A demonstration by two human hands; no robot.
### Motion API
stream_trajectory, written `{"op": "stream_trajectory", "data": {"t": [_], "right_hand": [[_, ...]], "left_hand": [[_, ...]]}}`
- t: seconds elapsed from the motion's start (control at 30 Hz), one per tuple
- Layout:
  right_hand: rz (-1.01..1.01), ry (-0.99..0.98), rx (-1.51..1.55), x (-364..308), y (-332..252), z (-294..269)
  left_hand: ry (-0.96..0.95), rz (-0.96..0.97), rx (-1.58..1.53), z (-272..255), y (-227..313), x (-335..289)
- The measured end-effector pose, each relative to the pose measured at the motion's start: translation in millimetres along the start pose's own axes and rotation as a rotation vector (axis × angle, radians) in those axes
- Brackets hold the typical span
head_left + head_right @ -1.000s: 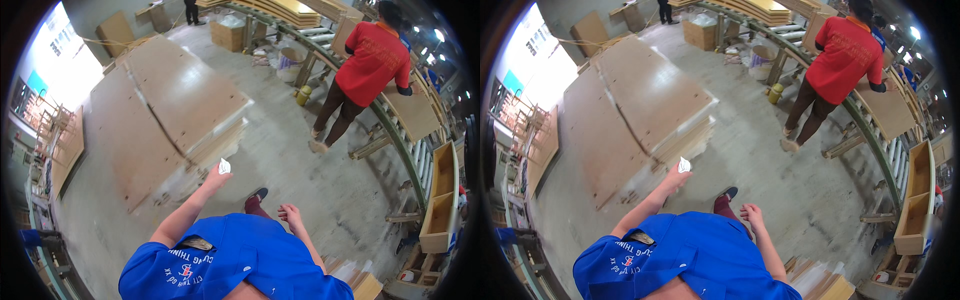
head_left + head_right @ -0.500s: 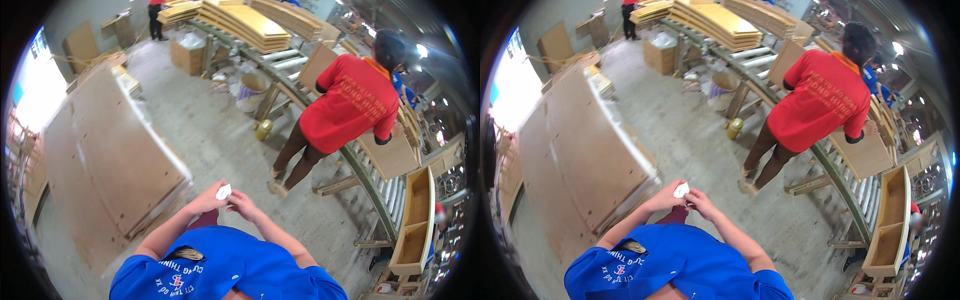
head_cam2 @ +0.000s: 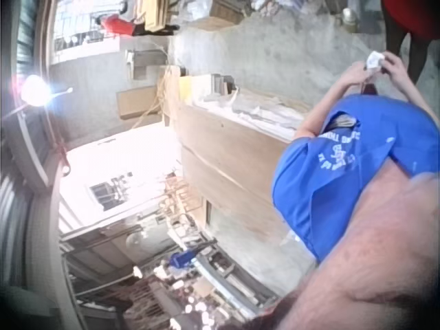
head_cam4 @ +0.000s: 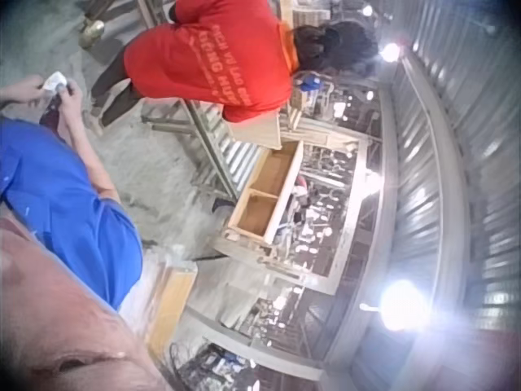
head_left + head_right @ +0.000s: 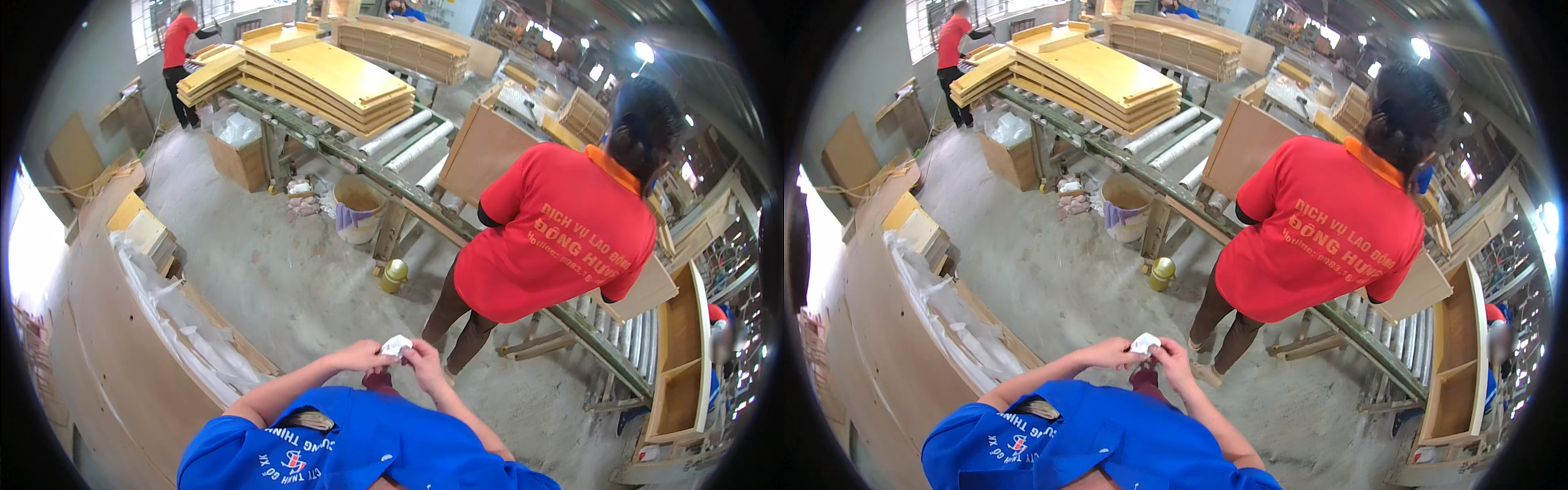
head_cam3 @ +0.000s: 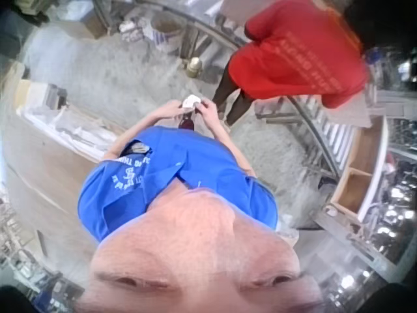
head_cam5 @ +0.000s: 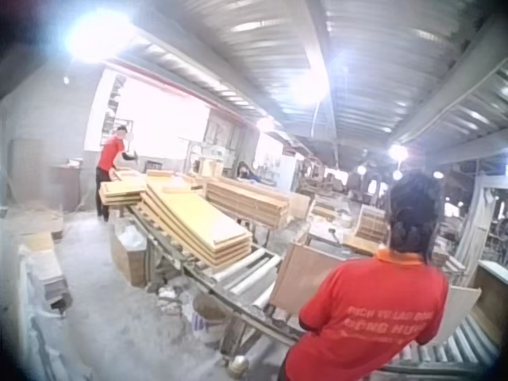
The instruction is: The person wipes the surface of large wooden panels with a white cloth. They move the panels on a roller conveyor, flip them over, and continue wiping different sides and edges. The person handles the panels one at a time, moving them between the conveyor and a stack on the floor.
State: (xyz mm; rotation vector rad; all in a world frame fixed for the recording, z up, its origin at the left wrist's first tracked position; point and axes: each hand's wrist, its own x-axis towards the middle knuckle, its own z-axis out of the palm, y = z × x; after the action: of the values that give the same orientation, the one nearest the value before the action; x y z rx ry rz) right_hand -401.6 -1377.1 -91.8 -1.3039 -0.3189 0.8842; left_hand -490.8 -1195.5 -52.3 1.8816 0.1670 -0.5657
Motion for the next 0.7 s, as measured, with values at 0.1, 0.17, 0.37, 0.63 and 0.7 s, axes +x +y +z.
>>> {"op": "stream_trajectory", "data": {"t": [0.1,0.17,0.37,0.63,0.7], "right_hand": [[-0.109,-0.114,0.056,66,-19,-2],[-0.113,-0.086,0.034,110,-37,-3],[0.057,-0.36,0.12,234,-81,32],[0.22,-0.617,0.185,382,-78,119],[0.274,-0.599,0.272,425,-72,141]], "left_hand": [[0.056,-0.001,-0.005,-42,-13,41],[0.14,0.017,-0.112,-72,2,60],[0.4,0.055,-0.155,-170,13,84],[0.575,-0.05,-0.104,-304,-45,82],[0.568,-0.058,-0.091,-350,-53,86]]}}
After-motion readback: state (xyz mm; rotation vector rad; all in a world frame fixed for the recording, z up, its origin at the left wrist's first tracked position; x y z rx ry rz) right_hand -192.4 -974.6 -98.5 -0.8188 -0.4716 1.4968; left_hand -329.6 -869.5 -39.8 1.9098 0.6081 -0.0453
